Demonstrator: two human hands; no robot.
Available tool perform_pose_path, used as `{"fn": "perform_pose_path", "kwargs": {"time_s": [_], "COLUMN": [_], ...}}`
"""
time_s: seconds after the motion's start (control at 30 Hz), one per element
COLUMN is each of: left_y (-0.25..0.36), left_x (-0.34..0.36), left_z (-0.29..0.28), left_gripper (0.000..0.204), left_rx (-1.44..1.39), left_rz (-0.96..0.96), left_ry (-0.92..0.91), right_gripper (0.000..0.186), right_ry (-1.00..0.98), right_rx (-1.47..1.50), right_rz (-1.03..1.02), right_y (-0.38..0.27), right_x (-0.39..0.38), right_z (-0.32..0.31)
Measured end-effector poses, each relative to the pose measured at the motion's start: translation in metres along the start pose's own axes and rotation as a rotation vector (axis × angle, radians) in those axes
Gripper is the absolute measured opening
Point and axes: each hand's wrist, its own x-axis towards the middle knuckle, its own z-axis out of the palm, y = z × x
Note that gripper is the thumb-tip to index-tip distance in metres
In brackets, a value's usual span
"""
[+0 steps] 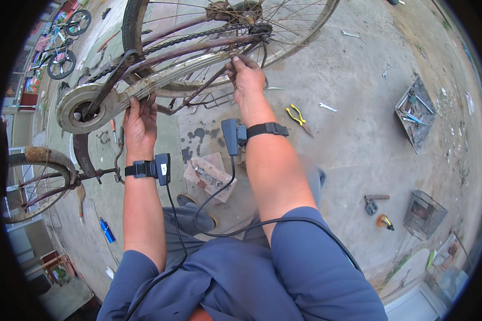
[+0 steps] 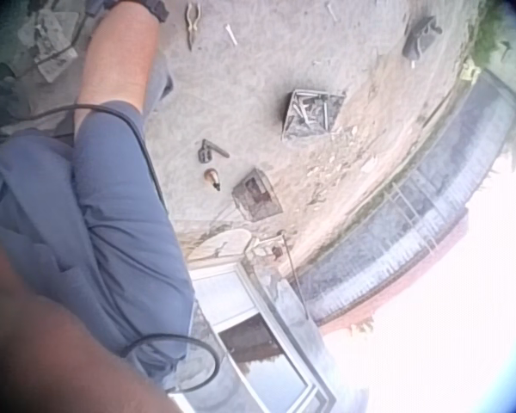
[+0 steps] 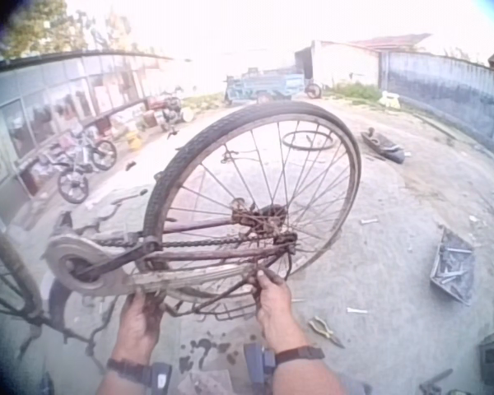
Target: The person adjusts the bicycle chain and pedals, then uses a wire brush to clean the chainring and chain. They also handle a pedal and apply lubricant from a spray bottle to the pedal.
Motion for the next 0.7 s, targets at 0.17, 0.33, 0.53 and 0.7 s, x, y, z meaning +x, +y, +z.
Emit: {"fn": "perform_pose_path", "kwargs": {"time_s": [0.17,0.33,0.53,0.7], "left_y": [0.0,0.0,0.0,-0.001], "left_x": [0.0,-0.001,-0.001,0.0], "left_z": [0.0,0.0,-0.002,-0.004], "left_gripper": [0.031,0.033,0.035,0.037], "left_rx": [0.01,0.021,0.047,0.059], "left_rz": [0.012,0.013,0.02,0.025], "left_ry": [-0.018,-0.019,-0.047,-0.039], "right_gripper": [0.025,0.025,0.023,0.018], "right_ry": [-0.037,0.004,-0.022,-0.065], "right_rx": [0.042,0.056,0.06,0.04], "right_rz": [0.004,-0.007,-0.023,-0.004], "right_y": [0.003,0.004,0.0,0.0], "right_x": [0.004,0.007,0.01,0.012], "right_z": [-0.001,0.0,0.002,0.002]}}
